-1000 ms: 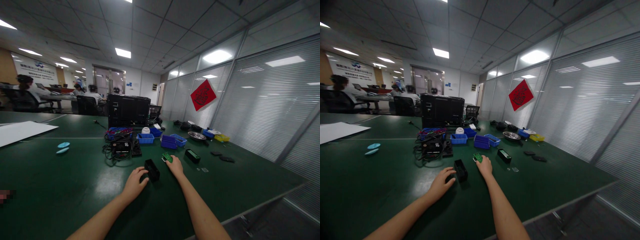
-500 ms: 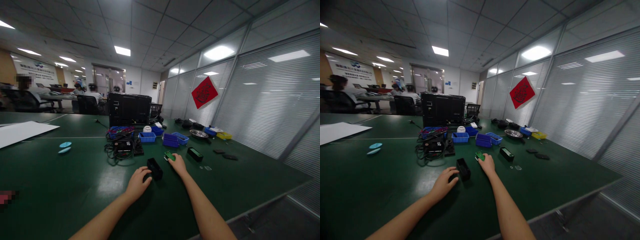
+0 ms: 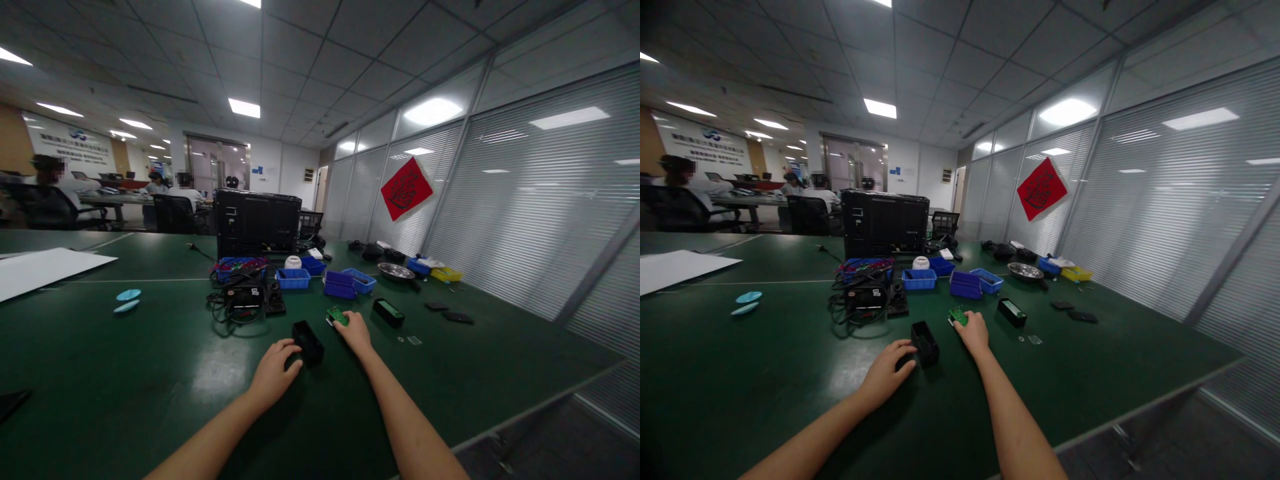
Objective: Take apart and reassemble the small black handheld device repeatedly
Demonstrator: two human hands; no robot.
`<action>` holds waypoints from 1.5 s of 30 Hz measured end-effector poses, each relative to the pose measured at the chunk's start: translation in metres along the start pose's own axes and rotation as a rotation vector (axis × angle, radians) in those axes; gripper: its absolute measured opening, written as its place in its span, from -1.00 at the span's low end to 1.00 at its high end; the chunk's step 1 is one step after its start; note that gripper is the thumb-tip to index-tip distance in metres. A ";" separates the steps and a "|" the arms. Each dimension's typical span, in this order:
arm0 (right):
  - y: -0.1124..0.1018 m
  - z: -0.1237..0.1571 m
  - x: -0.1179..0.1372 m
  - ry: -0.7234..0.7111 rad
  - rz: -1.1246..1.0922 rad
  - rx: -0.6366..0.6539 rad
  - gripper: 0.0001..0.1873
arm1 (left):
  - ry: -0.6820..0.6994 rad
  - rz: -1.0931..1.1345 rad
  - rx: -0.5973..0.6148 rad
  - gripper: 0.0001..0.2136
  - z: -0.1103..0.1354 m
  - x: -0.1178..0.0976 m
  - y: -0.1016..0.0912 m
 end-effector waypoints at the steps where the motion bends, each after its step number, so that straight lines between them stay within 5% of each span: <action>1: 0.001 0.000 -0.001 0.000 0.000 0.000 -0.53 | 0.000 0.001 0.003 -0.72 0.000 0.000 0.000; 8: 0.005 -0.001 -0.006 -0.003 -0.011 0.008 -0.53 | 0.001 0.021 -0.029 -0.65 0.000 0.003 0.001; 12: 0.009 0.002 0.002 -0.099 -0.073 0.039 -0.52 | -0.025 0.013 -0.145 -0.34 -0.010 0.008 0.000; 16: 0.015 0.004 0.012 -0.210 -0.187 0.110 -0.51 | -0.038 0.032 -0.117 -0.13 -0.033 0.011 0.004; 20: 0.016 0.004 0.019 -0.295 -0.266 0.137 -0.52 | -0.013 0.066 0.019 -0.25 -0.045 0.011 0.014; 29: 0.012 0.010 0.032 -0.358 -0.312 0.206 -0.54 | 0.034 -0.012 0.059 -0.47 -0.024 -0.006 0.016; 34: 0.003 0.007 0.026 -0.305 -0.229 0.099 -0.61 | -0.055 0.108 0.056 -0.58 -0.028 0.003 0.012; 38: -0.015 0.005 0.026 -0.255 -0.532 -0.043 -0.56 | -0.148 0.160 0.026 -0.62 -0.032 0.013 0.010; 42: -0.020 0.013 0.045 -0.355 -0.933 0.108 -0.56 | -0.152 0.103 0.037 -0.60 -0.032 0.012 0.009; 45: -0.019 0.025 0.061 -0.439 -0.942 0.259 -0.59 | -0.129 0.106 0.050 -0.60 -0.033 0.011 0.010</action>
Point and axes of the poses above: each hand's wrist, its own z-axis away from the middle knuckle, its own y-axis out of the palm, x = y × z, the point moved 6 cm from there along -z, towards the middle knuckle, and after that the axes turned 6 degrees about -y, right-handed, at the moved point
